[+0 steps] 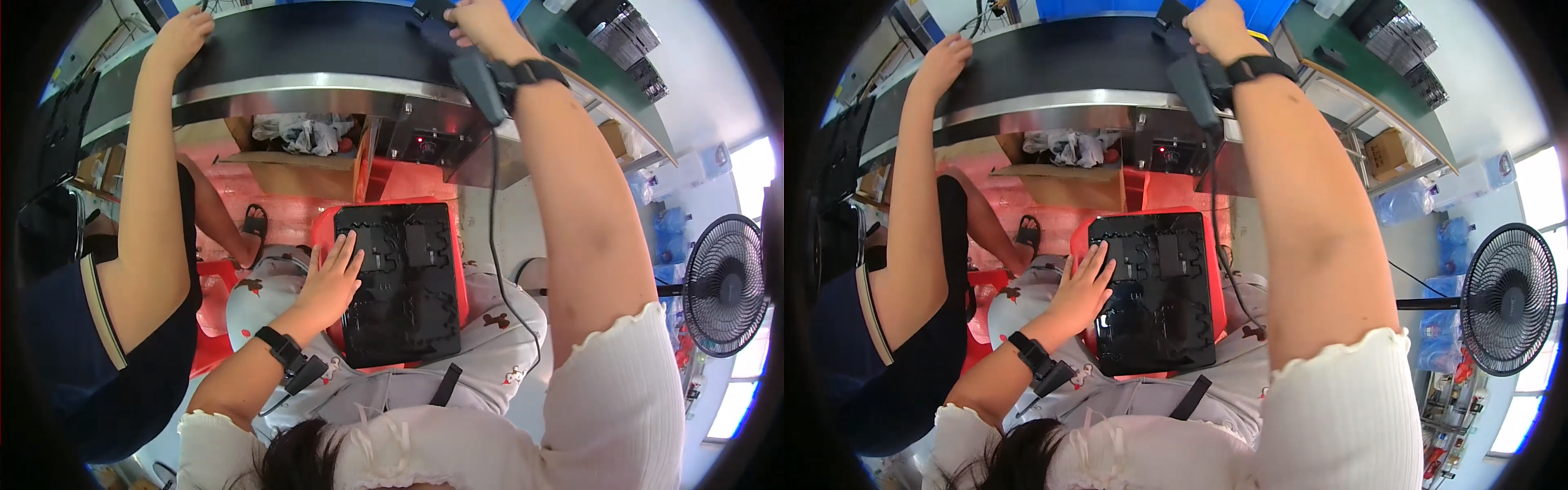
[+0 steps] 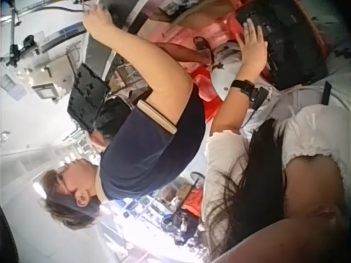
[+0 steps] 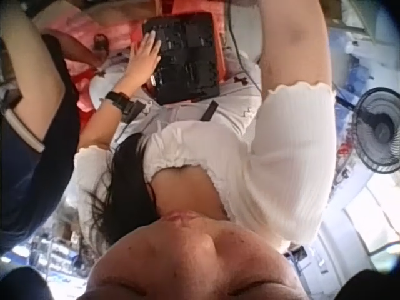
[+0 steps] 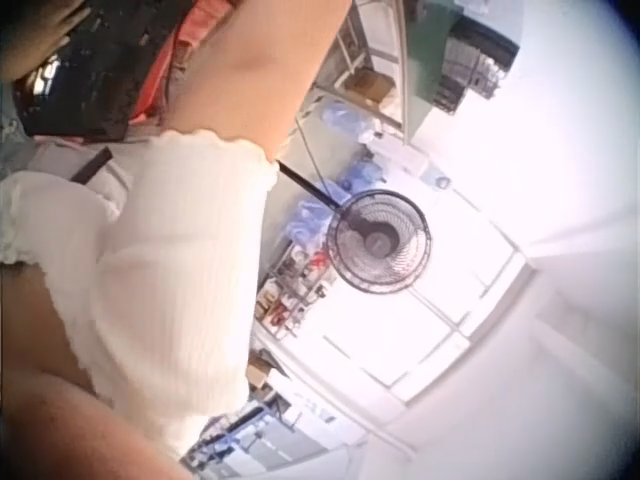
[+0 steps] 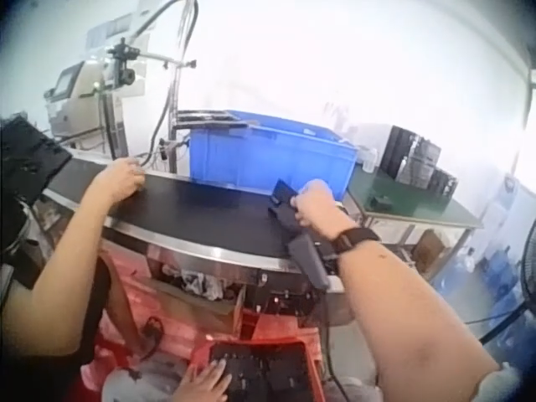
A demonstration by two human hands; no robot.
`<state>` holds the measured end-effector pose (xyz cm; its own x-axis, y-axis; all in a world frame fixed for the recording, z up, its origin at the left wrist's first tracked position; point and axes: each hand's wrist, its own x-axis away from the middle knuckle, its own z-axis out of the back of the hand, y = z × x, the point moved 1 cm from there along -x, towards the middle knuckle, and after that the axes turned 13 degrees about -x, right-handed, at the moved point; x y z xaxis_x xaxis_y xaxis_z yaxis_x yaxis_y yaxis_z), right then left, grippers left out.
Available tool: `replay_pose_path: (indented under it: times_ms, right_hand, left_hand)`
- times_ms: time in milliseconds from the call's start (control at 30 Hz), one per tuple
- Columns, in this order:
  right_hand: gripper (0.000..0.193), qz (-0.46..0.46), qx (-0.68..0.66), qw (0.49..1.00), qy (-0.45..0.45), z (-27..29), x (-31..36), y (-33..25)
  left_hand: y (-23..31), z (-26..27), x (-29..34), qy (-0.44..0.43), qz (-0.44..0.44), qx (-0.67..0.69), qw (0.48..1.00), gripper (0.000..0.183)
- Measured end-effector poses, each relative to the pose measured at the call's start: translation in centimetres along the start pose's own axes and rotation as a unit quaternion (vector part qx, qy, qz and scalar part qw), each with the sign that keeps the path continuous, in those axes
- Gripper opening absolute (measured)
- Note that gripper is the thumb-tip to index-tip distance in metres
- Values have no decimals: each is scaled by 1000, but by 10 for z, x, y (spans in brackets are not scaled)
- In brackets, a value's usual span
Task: Manually assemble or inspect electronic components on a factory line.
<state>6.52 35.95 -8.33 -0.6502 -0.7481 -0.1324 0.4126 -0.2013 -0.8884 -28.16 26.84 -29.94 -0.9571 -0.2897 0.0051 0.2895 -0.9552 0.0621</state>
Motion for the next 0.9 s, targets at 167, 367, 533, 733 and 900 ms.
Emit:
replay_pose_path:
  times_ms: [167,367,533,733,900]
  right_hand:
    - [25,183,-157,967,-87,8,111,-36]
    - [15,206,87,818,-530,-43,243,18]
    - [20,120,138,802,-568,-99,311,116]
    - [27,247,64,893,-371,-90,329,98]
    - [19,289,246,750,-541,-80,381,112]
  left_hand:
    - [-3,-1,8,5,7,23,1000,49]
    - [-30,-6,20,42,100,71,992,41]
    - [-36,21,39,19,143,33,989,41]
    - [-50,27,87,69,277,-66,956,42]
    - [-55,12,99,44,434,48,898,38]
